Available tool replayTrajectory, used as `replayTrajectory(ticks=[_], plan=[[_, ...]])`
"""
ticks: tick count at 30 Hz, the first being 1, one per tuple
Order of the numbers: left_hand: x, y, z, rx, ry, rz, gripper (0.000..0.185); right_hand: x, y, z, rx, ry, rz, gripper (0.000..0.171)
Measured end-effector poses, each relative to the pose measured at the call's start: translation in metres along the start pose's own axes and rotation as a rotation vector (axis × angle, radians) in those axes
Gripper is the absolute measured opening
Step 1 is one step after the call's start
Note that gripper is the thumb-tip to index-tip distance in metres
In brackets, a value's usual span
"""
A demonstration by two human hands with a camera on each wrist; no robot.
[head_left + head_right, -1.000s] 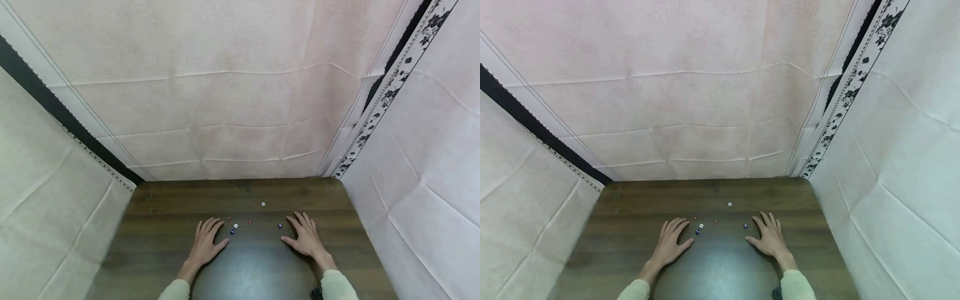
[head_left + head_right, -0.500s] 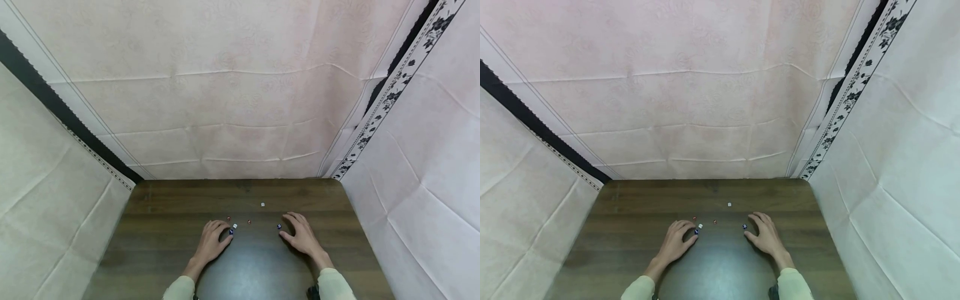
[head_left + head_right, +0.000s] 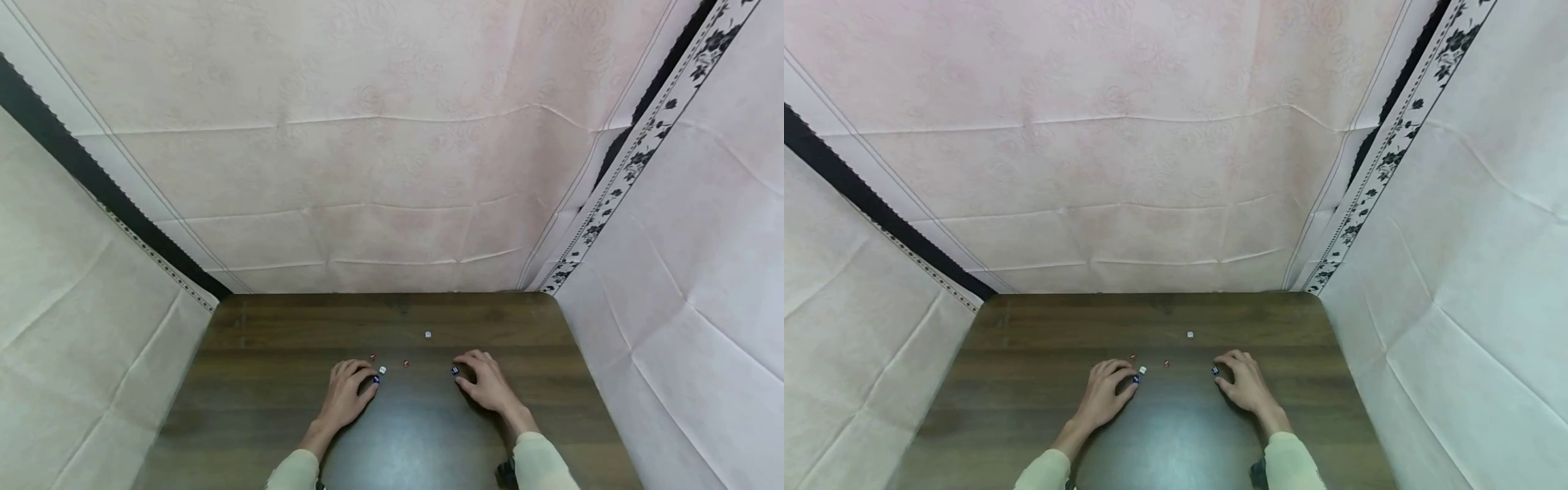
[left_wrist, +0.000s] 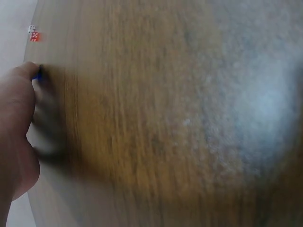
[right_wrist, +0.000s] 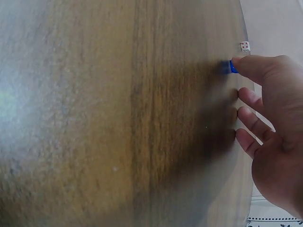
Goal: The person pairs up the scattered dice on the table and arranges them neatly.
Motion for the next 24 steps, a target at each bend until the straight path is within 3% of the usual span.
replayTrajectory(ticks=[9, 24], plan=[[-0.0009, 0.0018, 0.0017, 0.059, -0.026, 0.005, 0.020, 0.0017, -0.0041, -0.0066, -0.018, 0.008, -0.002, 0.030], [-0.0005, -0.0004, -0.0025, -0.003, -0.002, 0.045, 0.018, 0.0045, -0.0045, -0.0054, 0.016, -0.022, -0.006, 0.019]])
Point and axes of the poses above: each hand's wrist, its own z-axis away from the middle knuckle, its own y-axis out of the back of the hand, x = y × z, the point moved 8 cm from there along -z, towards the middle knuckle, and after that the axes turned 12 degrees about y, right-handed, at the moved point
